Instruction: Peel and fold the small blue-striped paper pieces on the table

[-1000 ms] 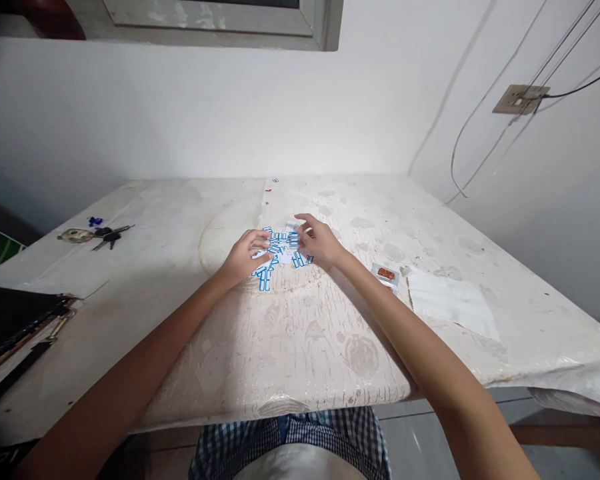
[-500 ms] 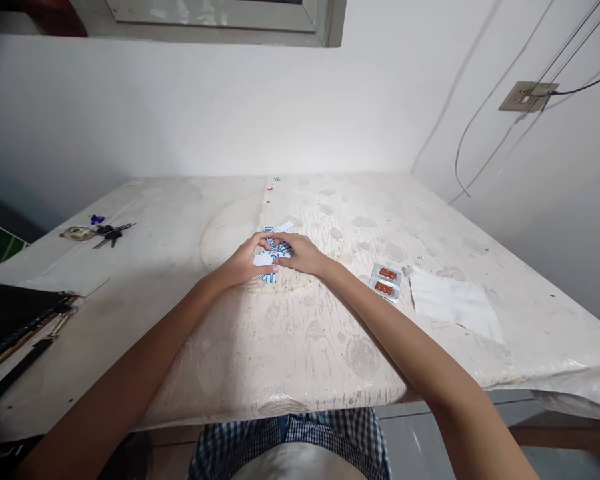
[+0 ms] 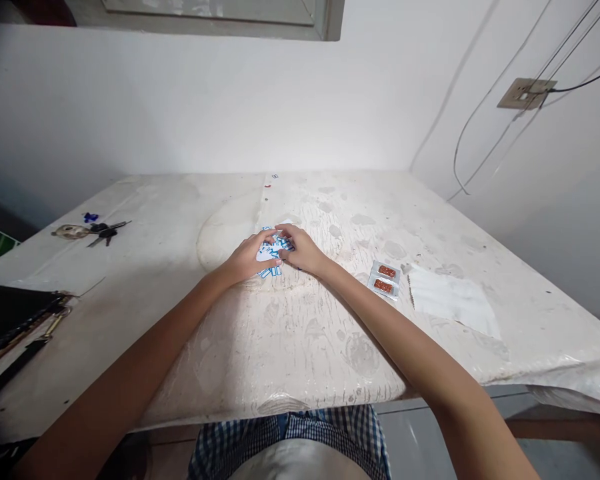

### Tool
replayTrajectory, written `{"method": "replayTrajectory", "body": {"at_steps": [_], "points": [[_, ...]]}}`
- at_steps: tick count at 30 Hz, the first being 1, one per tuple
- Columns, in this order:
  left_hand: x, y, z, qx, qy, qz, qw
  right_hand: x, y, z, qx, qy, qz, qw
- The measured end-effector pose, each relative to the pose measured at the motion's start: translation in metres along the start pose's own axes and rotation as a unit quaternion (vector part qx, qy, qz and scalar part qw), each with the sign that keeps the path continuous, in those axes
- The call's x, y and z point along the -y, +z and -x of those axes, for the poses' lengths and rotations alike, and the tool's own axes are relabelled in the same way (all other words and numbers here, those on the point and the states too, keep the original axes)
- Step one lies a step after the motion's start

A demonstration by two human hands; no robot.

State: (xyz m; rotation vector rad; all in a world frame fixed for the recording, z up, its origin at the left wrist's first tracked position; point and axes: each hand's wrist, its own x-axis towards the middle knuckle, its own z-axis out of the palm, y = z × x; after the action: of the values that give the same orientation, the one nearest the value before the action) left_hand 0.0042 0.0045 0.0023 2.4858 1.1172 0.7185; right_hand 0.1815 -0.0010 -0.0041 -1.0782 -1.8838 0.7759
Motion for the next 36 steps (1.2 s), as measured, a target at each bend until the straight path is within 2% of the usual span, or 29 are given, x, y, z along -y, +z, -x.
{"method": "replayTrajectory", "body": {"at_steps": [3, 7, 12, 16, 21, 25, 36], "points": [[0.001, 0.002, -0.001, -0.01, 0.006, 0.019, 1.0, -0.002, -0.003, 0.001, 0.025, -0.026, 0.066, 0.997], [0.001, 0.004, -0.002, -0.026, 0.02, 0.061, 0.998, -0.002, -0.004, 0.003, 0.046, -0.04, 0.048, 0.997], [-0.005, 0.002, 0.001, -0.045, -0.002, -0.025, 0.999, 0.0, -0.002, 0.005, 0.043, -0.027, -0.023, 0.998], [-0.005, 0.002, 0.001, -0.02, -0.03, -0.046, 0.998, 0.003, -0.001, 0.006, 0.036, -0.022, -0.036, 0.998], [-0.002, 0.004, 0.0, -0.015, -0.005, -0.035, 0.999, 0.004, 0.001, 0.006, 0.012, -0.038, -0.001, 0.999], [-0.003, 0.003, 0.001, -0.023, 0.018, -0.034, 0.999, 0.006, -0.002, 0.007, 0.029, -0.024, 0.057, 0.998], [-0.004, 0.003, 0.002, -0.015, 0.003, -0.065, 0.998, 0.009, -0.003, 0.005, 0.051, -0.016, 0.094, 0.994]]}}
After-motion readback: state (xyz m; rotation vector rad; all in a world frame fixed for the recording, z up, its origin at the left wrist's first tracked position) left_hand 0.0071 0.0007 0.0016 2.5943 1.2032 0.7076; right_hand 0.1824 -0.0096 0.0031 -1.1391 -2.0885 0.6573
